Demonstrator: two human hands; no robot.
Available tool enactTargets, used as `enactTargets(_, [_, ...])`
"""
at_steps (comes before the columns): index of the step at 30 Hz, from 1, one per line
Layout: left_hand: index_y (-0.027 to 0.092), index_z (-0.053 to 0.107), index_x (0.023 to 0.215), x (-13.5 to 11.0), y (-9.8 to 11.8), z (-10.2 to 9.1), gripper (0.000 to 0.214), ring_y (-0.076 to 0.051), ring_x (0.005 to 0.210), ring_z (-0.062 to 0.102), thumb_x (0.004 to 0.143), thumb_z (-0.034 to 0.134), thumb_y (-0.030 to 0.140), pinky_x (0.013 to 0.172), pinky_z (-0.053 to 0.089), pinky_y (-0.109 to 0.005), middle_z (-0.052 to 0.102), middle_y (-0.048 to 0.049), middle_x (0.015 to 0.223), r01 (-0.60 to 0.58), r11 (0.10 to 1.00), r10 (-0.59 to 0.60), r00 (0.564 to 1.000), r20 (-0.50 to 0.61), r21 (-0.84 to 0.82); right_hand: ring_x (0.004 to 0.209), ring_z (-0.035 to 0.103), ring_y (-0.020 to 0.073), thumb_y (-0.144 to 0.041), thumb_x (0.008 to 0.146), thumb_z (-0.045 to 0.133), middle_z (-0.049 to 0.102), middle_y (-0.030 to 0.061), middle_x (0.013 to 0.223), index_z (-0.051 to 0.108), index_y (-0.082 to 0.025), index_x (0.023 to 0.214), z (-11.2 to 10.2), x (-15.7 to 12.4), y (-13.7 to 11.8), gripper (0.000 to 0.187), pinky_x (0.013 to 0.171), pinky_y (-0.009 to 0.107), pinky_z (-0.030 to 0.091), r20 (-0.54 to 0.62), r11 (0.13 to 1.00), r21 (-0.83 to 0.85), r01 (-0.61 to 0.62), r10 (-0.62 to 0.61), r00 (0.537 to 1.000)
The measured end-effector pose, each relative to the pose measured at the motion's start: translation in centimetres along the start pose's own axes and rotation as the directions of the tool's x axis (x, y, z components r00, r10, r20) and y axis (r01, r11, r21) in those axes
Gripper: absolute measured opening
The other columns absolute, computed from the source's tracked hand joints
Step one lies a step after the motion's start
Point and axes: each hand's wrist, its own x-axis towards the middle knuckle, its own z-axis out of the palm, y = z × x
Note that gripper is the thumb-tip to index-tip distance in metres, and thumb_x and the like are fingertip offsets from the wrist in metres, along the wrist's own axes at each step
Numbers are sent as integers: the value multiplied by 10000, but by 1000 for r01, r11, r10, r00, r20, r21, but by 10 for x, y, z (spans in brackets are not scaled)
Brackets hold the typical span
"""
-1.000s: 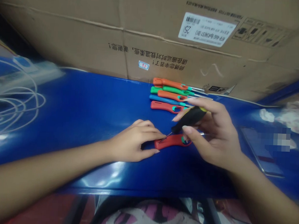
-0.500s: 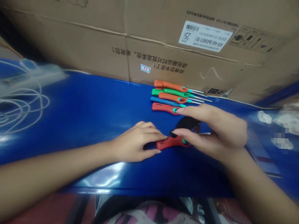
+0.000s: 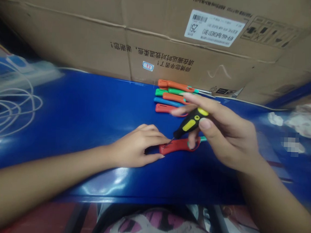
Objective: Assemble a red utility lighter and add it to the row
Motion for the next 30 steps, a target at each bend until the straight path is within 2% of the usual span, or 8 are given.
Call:
enactTargets(6, [206,635,1257,1,-1,1,350,-225,1096,593,925,669,313,970,401,-380,714,-63,1201,-18,1000,17,1000,-16,-10,921,721,221,-262,938,631,749,36,1138,657,-289,1288,5,-1,-1,352,785,356,620,-136,957,-253,142,-180,974])
enactTargets(10, [205,647,1242,1,-1,0,337,-223,1092,592,919,674,299,968,404,-379,718,-58,1188,-5,1000,5,1000,-6,-2,869,723,190,-238,1012,473,734,43,1177,573,-281,1388,3,0,-1,392,740,353,621,-62,992,-95,79,-85,994])
enactTargets(15, [218,631,1275,0,-1,1,362,-219,1094,594,930,662,324,971,404,-378,712,-54,1209,-26,1000,26,999,-27,-6,728,695,168,-256,884,712,768,12,947,701,-254,1149,4,2,-1,265,669,295,592,-164,921,-317,224,-286,944])
enactTargets(17, [210,631,1277,1,-1,1,368,-221,1091,594,927,665,318,968,407,-378,713,-59,1207,-19,1000,19,1000,-18,-7,788,713,172,-227,956,593,759,25,1052,638,-263,1271,6,1,1,320,702,305,604,-133,930,-327,166,-219,967])
enactTargets(21, [199,644,1255,1,-1,0,354,-223,1082,595,917,672,301,959,413,-379,715,-58,1204,-2,1000,2,1000,1,4,879,733,182,-236,1004,492,709,37,1219,495,-301,1436,8,0,8,437,687,321,635,-27,997,-72,19,-21,999])
enactTargets(25, [204,642,1261,0,-1,0,359,-227,1108,592,918,672,302,972,409,-383,714,-58,1215,-2,1000,2,1000,-3,11,914,727,221,-310,834,773,744,34,1148,665,-291,1214,8,0,11,396,697,326,630,-179,969,-218,115,-156,971])
enactTargets(27, [205,639,1271,0,0,0,367,-228,1098,597,919,670,302,968,414,-383,714,-65,1212,-4,1000,4,1000,-3,5,870,729,209,-298,880,722,747,34,1145,644,-291,1266,8,0,10,394,704,335,626,-178,959,-263,109,-159,971])
enactTargets(30, [202,647,1260,0,-1,0,359,-231,1082,603,917,671,303,961,419,-385,718,-73,1195,-5,1000,5,1000,-8,1,794,728,167,-244,1004,511,730,27,1180,531,-305,1415,8,0,7,416,652,322,626,-72,996,-83,30,-36,997])
